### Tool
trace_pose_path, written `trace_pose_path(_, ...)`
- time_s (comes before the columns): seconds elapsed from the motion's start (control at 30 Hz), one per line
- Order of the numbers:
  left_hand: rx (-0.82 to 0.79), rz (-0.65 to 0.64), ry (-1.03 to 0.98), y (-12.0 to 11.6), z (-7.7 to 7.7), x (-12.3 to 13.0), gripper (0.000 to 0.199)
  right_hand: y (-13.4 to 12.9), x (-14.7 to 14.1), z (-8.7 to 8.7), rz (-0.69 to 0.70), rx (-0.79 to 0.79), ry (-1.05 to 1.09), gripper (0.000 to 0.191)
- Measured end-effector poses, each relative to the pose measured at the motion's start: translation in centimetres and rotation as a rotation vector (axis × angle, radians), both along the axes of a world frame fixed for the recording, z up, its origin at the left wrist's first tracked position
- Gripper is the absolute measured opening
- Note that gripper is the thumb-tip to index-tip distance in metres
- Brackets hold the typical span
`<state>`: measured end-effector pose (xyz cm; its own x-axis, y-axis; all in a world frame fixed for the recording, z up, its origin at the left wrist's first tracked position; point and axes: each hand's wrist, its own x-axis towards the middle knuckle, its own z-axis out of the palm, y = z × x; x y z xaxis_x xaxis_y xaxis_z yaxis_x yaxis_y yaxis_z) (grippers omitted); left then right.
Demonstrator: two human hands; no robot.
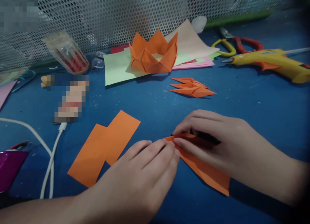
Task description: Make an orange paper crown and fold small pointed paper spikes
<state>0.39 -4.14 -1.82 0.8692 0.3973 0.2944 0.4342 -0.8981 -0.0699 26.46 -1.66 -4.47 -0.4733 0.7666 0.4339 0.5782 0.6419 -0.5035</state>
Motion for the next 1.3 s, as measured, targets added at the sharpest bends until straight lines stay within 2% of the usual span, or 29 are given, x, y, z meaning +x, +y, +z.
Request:
trace_pose_path(0.17,-0.037,0.032,0.011,0.1,0.0,0.1,0.059,0.2,0.1,0.5,0.069,0.066,-0.03,0.03)
trace_pose_path(0.33,-0.009,0.097,-0.076,-0.2,-2.0,-0.3,0.049,-0.2,0.8,-0.8,0.118,0.097,-0.03,0.038)
trace_pose_path(0.43,0.004,0.116,-0.104,-0.4,-2.8,-0.3,0.045,-0.3,1.4,-1.2,0.157,0.084,-0.112,0.045)
trace_pose_path(0.7,0.024,0.132,-0.088,-0.6,-2.5,-0.2,0.05,0.0,1.3,-0.5,0.232,0.149,-0.15,0.052)
trace_pose_path(0.87,0.062,0.108,-0.057,-0.5,-2.4,-0.3,0.05,0.1,1.3,-0.7,0.243,0.217,-0.138,0.055)
trace_pose_path(0.93,0.066,0.111,-0.051,-0.5,-2.5,-0.3,0.048,0.1,1.2,-0.9,0.224,0.203,-0.104,0.055)
trace_pose_path(1.03,0.061,0.121,-0.07,-0.6,-2.6,-0.3,0.048,0.3,0.9,-0.9,0.165,0.092,-0.039,0.05)
trace_pose_path(1.2,0.046,0.115,-0.061,-0.5,-3.2,-0.4,0.043,0.5,0.8,-0.5,0.081,0.054,-0.065,0.033)
trace_pose_path(1.3,0.009,0.124,-0.09,-0.3,-2.8,-0.4,0.042,0.6,0.9,-0.3,0.081,-0.008,-0.044,0.029)
